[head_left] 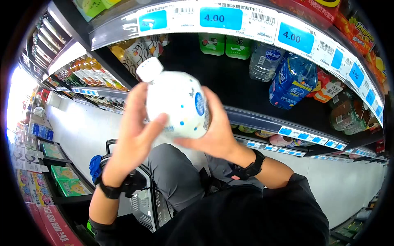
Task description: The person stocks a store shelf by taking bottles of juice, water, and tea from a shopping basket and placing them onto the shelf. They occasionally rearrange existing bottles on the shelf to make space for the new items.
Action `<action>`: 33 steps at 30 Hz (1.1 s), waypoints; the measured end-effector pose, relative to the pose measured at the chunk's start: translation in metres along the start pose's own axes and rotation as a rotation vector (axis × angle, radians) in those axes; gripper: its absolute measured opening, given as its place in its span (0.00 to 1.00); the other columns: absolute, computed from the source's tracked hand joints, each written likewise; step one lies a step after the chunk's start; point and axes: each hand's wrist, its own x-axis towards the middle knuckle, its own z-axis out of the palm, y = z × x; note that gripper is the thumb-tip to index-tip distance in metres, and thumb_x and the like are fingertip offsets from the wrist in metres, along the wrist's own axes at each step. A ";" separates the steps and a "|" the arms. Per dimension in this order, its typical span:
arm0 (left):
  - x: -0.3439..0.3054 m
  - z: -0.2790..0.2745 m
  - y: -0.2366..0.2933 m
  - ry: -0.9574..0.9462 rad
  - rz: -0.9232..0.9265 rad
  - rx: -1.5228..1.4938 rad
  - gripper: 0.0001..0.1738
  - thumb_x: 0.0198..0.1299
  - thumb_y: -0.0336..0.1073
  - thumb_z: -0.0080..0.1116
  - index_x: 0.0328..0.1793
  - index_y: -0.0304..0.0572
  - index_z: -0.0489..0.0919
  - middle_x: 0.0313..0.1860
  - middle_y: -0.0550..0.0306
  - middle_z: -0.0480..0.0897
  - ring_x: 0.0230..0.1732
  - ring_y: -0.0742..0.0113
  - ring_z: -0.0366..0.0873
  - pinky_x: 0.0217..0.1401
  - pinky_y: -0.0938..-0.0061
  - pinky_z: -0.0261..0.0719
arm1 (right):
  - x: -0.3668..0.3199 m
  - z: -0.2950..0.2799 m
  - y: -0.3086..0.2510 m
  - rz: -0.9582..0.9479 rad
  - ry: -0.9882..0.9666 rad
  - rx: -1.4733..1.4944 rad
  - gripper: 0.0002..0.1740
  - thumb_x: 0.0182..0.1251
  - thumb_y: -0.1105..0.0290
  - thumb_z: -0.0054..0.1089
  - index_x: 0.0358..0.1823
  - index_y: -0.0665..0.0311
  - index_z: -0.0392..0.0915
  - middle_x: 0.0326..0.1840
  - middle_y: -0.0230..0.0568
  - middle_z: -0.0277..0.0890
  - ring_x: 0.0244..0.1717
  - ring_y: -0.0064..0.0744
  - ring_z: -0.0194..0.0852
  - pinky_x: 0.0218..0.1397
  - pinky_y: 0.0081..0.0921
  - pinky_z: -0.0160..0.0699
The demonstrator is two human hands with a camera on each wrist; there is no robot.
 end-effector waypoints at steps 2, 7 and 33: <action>0.008 0.019 -0.008 -0.057 0.014 -0.146 0.43 0.61 0.27 0.62 0.77 0.34 0.49 0.67 0.49 0.67 0.66 0.62 0.69 0.70 0.67 0.66 | 0.013 -0.008 -0.005 -0.168 0.101 -0.349 0.58 0.33 0.60 0.86 0.65 0.76 0.59 0.54 0.53 0.67 0.56 0.50 0.68 0.59 0.40 0.69; 0.040 0.044 -0.034 0.069 0.058 -0.277 0.50 0.54 0.27 0.70 0.75 0.32 0.48 0.65 0.47 0.67 0.65 0.63 0.69 0.66 0.69 0.70 | 0.044 -0.013 0.005 -0.255 0.148 -0.495 0.52 0.39 0.59 0.80 0.65 0.73 0.61 0.55 0.58 0.66 0.55 0.58 0.65 0.60 0.45 0.67; 0.179 -0.011 -0.119 0.055 0.116 0.212 0.36 0.38 0.35 0.82 0.55 0.33 0.76 0.51 0.47 0.82 0.53 0.56 0.79 0.60 0.66 0.76 | -0.007 -0.143 0.005 -0.374 -0.003 -1.065 0.07 0.51 0.75 0.69 0.32 0.64 0.80 0.28 0.39 0.76 0.31 0.42 0.73 0.36 0.35 0.71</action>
